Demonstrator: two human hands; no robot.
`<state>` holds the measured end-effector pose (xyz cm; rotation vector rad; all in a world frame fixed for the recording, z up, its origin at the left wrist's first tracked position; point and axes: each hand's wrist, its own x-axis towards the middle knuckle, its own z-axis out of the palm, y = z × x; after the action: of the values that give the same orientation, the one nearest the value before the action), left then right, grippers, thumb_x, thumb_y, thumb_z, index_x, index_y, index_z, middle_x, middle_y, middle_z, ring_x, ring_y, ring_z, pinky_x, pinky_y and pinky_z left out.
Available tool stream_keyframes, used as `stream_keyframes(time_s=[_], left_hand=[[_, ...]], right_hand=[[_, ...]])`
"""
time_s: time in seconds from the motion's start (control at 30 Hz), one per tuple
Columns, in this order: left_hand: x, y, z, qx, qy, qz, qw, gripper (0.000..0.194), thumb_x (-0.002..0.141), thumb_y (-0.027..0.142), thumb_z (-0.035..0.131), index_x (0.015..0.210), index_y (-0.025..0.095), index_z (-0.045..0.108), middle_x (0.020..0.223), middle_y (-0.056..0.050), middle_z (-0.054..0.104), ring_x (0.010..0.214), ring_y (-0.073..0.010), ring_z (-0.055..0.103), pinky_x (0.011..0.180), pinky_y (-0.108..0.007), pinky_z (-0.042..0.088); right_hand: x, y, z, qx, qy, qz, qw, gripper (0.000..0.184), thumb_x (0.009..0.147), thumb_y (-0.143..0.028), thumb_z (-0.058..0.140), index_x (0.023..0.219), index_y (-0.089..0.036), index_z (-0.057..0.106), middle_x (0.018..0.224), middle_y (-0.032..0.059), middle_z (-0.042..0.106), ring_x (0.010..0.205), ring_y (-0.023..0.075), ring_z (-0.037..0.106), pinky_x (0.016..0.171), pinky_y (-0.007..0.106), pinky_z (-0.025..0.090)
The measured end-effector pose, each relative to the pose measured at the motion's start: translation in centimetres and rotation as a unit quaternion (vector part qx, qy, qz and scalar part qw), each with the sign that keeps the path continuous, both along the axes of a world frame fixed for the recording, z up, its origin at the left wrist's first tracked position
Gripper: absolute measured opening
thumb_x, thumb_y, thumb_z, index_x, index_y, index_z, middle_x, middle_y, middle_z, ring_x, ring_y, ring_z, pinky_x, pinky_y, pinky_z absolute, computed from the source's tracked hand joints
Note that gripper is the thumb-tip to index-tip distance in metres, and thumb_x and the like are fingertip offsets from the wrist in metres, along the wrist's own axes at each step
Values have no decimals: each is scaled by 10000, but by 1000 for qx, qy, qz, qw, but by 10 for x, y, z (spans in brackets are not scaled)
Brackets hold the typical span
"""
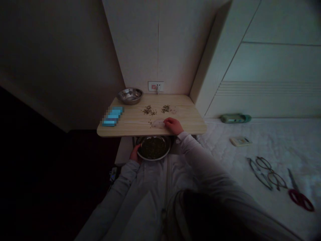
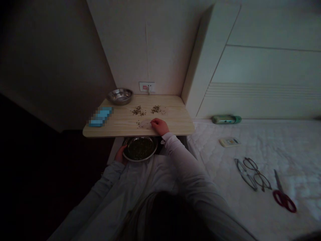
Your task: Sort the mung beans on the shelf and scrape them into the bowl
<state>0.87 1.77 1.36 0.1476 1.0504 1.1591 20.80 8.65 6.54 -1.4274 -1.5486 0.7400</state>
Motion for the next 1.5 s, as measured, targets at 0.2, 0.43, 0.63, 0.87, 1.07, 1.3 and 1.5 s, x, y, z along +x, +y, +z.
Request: stream_keyframes(time_s=[0.2, 0.43, 0.63, 0.87, 1.07, 1.3, 1.5], left_hand=[[-1, 0, -5, -7, -5, -3, 1000, 175, 701, 215, 482, 689, 121, 628, 581, -42, 655, 658, -176, 620, 690, -284, 475], [0, -1, -2, 5, -19, 1, 1000, 191, 707, 208, 475, 673, 118, 639, 613, -57, 663, 692, -177, 621, 725, -276, 465], [1, 0, 0, -3, -11, 1, 1000, 223, 728, 199, 446, 616, 129, 625, 562, -42, 651, 595, -154, 610, 678, -267, 469], [-1, 0, -5, 4, -1, 3, 1000, 201, 717, 190, 462, 617, 125, 623, 557, -33, 646, 578, -138, 602, 643, -248, 467], [-2, 1, -9, 11, -6, 3, 1000, 164, 695, 206, 489, 674, 123, 630, 593, -44, 656, 657, -165, 616, 693, -271, 466], [-2, 1, -9, 4, -4, -3, 1000, 158, 695, 217, 486, 695, 142, 625, 578, -33, 656, 696, -179, 622, 740, -295, 465], [-1, 0, -5, 0, -16, -10, 1000, 172, 692, 210, 486, 712, 116, 629, 590, -56, 657, 762, -199, 621, 762, -303, 461]], right_hand=[[3, 5, -4, 15, 21, 1, 1000, 145, 693, -261, 472, 730, -164, 573, 601, -25, 566, 601, 98, 513, 643, 234, 397], [2, 9, -9, 14, -4, 24, 1000, 174, 713, -279, 466, 790, -177, 584, 641, -17, 585, 626, 104, 519, 679, 250, 404], [3, 9, -11, 13, 1, 36, 999, 163, 707, -255, 469, 789, -180, 587, 648, -19, 587, 638, 104, 529, 702, 256, 407], [2, 10, -10, 21, -5, 20, 1000, 189, 714, -261, 463, 821, -171, 590, 655, -12, 587, 625, 105, 526, 658, 250, 411], [2, 7, -7, 8, 2, 46, 999, 195, 715, -260, 466, 822, -166, 599, 636, -14, 595, 618, 103, 534, 652, 245, 409], [2, 5, -4, 8, 8, 42, 999, 194, 707, -254, 468, 818, -163, 598, 632, -15, 597, 616, 102, 525, 664, 245, 403], [2, 4, -3, -9, 6, 51, 999, 176, 696, -227, 470, 796, -167, 602, 625, -23, 601, 604, 95, 521, 644, 231, 401]])
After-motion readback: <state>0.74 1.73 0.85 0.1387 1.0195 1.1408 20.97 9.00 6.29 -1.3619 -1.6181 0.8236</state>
